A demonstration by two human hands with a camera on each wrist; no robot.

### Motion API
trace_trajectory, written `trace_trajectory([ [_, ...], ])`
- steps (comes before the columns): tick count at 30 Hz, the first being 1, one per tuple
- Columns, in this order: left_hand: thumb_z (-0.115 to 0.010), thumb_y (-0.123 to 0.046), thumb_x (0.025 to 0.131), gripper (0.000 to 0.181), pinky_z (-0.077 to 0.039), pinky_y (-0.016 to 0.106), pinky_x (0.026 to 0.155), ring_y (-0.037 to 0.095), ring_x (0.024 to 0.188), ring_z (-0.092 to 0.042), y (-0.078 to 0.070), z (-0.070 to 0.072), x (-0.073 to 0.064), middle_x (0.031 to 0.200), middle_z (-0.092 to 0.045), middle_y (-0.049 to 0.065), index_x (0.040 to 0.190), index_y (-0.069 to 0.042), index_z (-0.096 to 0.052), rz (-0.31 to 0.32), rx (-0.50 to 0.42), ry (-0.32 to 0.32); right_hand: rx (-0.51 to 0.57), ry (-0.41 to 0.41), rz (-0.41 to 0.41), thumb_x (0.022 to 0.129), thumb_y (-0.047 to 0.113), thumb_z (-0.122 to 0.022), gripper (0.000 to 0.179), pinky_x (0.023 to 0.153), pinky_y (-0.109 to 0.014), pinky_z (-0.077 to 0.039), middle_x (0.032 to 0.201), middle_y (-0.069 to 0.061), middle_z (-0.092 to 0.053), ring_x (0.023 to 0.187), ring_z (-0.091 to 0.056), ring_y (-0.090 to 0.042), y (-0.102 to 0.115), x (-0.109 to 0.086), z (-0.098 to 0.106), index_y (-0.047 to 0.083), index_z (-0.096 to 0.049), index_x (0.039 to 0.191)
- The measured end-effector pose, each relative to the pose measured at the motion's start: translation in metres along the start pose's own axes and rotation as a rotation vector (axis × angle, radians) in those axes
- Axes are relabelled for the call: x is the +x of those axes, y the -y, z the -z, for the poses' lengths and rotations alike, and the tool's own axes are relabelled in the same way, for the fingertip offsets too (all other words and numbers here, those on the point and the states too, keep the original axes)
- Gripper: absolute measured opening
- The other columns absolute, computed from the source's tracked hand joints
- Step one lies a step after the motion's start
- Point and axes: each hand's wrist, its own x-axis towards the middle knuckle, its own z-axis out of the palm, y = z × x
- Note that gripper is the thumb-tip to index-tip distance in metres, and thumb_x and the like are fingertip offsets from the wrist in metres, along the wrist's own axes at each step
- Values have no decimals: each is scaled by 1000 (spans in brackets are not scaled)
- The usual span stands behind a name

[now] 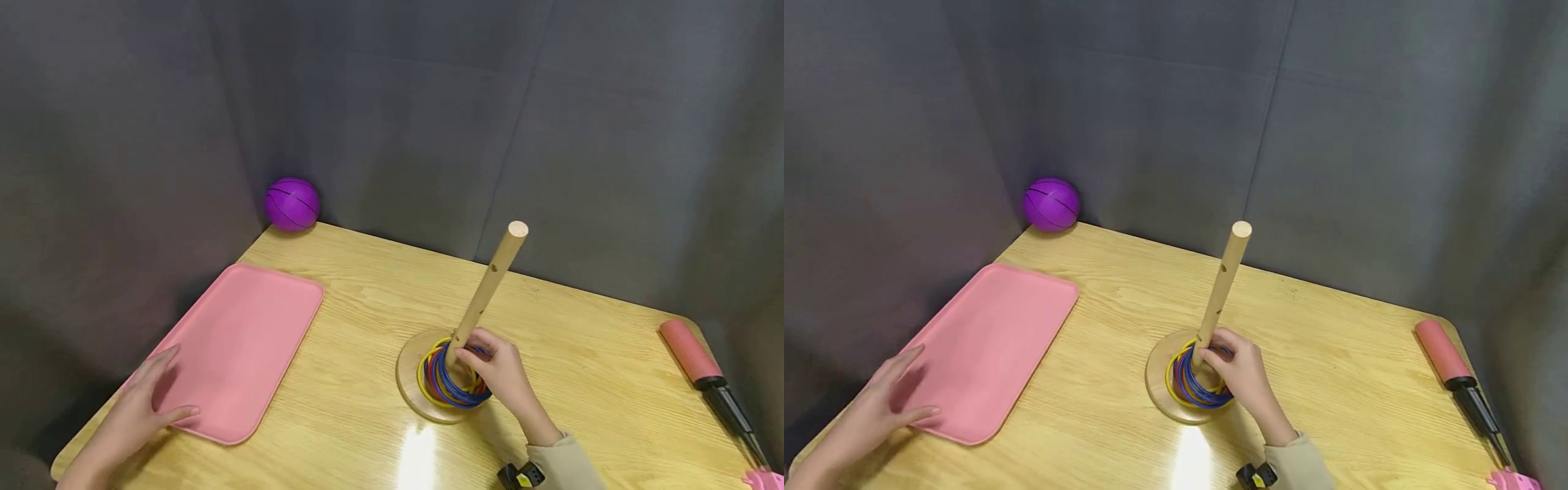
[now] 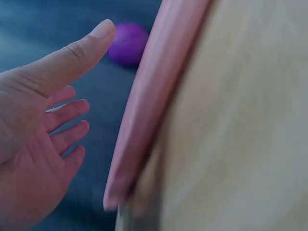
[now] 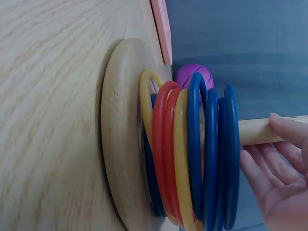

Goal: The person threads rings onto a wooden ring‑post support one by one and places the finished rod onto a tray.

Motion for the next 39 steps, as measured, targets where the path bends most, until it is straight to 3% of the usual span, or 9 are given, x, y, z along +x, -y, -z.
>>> trace_trajectory([
  [3, -87, -18, 68, 108, 1, -6, 100, 37, 133, -29, 13, 5, -6, 143, -31, 32, 153, -2, -23, 22, -5, 2, 10, -7, 8, 87, 6, -70, 22, 80, -19, -57, 106, -15, -73, 97, -69, -11, -2, -3, 2, 4, -70, 109],
  [7, -84, -23, 73, 109, -2, 4, 110, 46, 125, -28, 30, 13, -14, 146, -25, 33, 155, -2, -15, 93, -9, 38, 42, -5, 17, 87, 9, -70, 24, 80, -14, -54, 110, -14, -73, 97, -65, 2, -3, -3, 1, 5, -70, 111],
  [10, -80, -26, 80, 107, -2, 37, 123, 50, 131, -22, 43, 18, -20, 149, -18, 36, 156, -2, -8, 154, -13, 88, 63, -3, 13, 88, 9, -69, 25, 81, -14, -54, 111, -14, -72, 98, -64, 4, -3, -3, -1, 6, -70, 112],
  [11, -79, -26, 81, 106, 1, 36, 123, 50, 135, -19, 47, 19, -20, 150, -18, 37, 155, -1, -7, 158, -11, 98, 69, -3, 10, 88, 9, -69, 25, 81, -14, -54, 112, -14, -72, 98, -64, 3, -3, -3, -1, 5, -70, 113],
  [14, -74, -27, 85, 102, -7, 70, 111, 56, 138, -13, 57, 22, -19, 149, -15, 41, 153, 5, -5, 194, -17, 136, 90, 2, 7, 89, 9, -68, 25, 82, -14, -54, 113, -15, -72, 100, -65, 1, -4, -4, -1, 4, -69, 114],
  [19, -69, -33, 90, 97, -21, 75, 101, 63, 131, -20, 63, 25, -14, 144, -20, 46, 149, 14, -8, 245, 6, 167, 114, 7, 28, 90, 11, -66, 26, 83, -14, -53, 114, -16, -71, 102, -65, 1, -5, -5, -2, 4, -68, 116],
  [28, -62, -38, 93, 96, -19, 75, 102, 63, 131, -20, 66, 25, -9, 146, -15, 46, 150, 13, -5, 305, -1, 232, 112, -5, 52, 90, 10, -66, 24, 82, -16, -55, 111, -17, -72, 99, -66, 2, -6, -4, -2, 3, -68, 114],
  [32, -61, -38, 94, 95, -17, 75, 103, 63, 130, -21, 67, 23, -9, 145, -16, 45, 150, 12, -4, 307, -7, 225, 120, -10, 47, 90, 7, -66, 24, 82, -18, -55, 110, -18, -72, 98, -67, -2, -5, -3, -2, 2, -69, 113],
  [39, -60, -49, 92, 104, -31, 72, 96, 61, 123, -28, 72, 21, -9, 141, -18, 46, 147, 17, -2, 373, 89, 281, 90, -23, 24, 88, 6, -67, 23, 81, -20, -56, 108, -15, -73, 97, -68, -3, -2, -3, -3, 2, -70, 111],
])
